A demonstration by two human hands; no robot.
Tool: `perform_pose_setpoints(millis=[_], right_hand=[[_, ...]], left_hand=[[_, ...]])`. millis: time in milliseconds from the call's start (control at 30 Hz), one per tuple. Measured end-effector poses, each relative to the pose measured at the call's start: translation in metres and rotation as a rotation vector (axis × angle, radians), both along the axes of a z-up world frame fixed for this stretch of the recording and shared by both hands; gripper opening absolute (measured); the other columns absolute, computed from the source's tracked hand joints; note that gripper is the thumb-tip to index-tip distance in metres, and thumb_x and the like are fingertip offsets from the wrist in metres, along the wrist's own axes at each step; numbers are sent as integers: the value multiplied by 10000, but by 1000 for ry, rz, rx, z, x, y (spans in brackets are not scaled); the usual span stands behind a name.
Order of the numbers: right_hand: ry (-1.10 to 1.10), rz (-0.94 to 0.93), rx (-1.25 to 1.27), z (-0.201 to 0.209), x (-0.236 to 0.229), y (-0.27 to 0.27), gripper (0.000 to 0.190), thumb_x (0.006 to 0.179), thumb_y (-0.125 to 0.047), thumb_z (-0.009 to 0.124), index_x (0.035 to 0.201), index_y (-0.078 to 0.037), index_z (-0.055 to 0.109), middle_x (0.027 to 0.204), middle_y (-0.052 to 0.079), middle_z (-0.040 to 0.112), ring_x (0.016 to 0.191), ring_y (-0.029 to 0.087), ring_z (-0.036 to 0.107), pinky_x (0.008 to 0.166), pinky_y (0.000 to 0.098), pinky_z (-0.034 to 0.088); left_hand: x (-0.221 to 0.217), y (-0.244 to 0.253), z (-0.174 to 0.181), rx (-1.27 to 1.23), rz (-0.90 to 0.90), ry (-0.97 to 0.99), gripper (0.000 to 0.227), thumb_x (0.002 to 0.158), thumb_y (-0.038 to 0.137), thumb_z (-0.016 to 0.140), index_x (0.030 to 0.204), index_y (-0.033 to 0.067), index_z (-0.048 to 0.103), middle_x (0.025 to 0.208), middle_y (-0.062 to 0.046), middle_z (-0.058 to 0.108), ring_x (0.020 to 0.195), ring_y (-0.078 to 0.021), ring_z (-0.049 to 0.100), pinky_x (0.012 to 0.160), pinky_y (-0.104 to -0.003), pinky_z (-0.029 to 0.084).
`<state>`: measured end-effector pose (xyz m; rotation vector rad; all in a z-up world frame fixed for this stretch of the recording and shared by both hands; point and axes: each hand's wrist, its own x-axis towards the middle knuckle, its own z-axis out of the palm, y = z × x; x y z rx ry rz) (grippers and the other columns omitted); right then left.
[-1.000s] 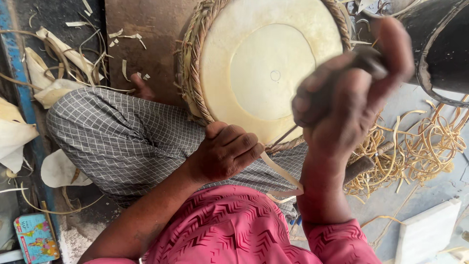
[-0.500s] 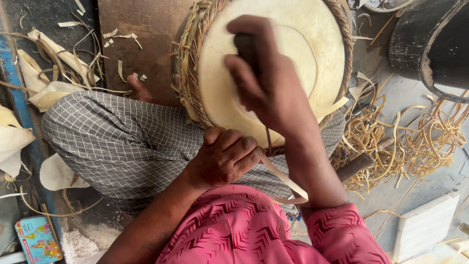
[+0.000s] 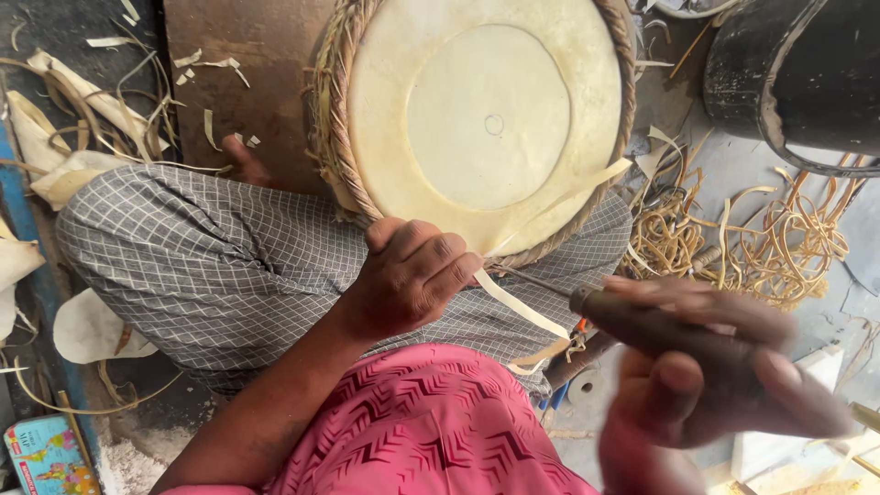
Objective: The person weaves thin material around the rim of a drum using a tool to tighten and secure the lacing.
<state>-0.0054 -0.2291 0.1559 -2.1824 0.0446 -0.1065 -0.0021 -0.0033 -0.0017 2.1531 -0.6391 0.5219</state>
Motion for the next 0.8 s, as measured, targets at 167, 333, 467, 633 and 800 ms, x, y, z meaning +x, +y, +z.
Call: perform_pose_setpoints(millis=[167,333,467,633,800], right_hand=[[-43,353,-539,63,16,2,372,949,-181,671,1311,-223,595,1087,95,696,908,231,730,749,311,604],[296,715,-791,84,37,5,463,893,-244,689,1353,-273,643,1070,63,735,792,240,748,653,335,604],[683,754,-978,75,49,-2,576,915,-383,684,1485,-380,603,913,12,710,554,236,696,501,415,551],[523,671,-823,56,4,-6,566,900,-253,669,1454,-275,558,905,57,673,564,238,673,489,400,551],[243,500,-838,18,-50,5,531,850,-161,715,1367,-210,605,983,144,658,692,273,665,529,406,528]], left_hand=[[-1,0,2,-3,19,-8,168,991,301,742,1098,180,694,1063,43,602,1015,-172,568,956,-392,320],[-1,-1,1,-2,21,-15,190,983,322,744,1087,171,694,1061,33,602,1008,-179,568,947,-402,309],[0,-5,-2,-11,24,-20,199,998,335,751,1079,164,694,1037,33,594,984,-166,560,927,-406,295],[-5,-4,-3,-43,19,-10,216,969,287,755,1113,136,698,1050,25,605,997,-166,559,935,-416,290],[-6,-4,-1,-54,15,24,219,937,246,766,1105,131,683,1047,15,610,996,-185,568,930,-429,297]])
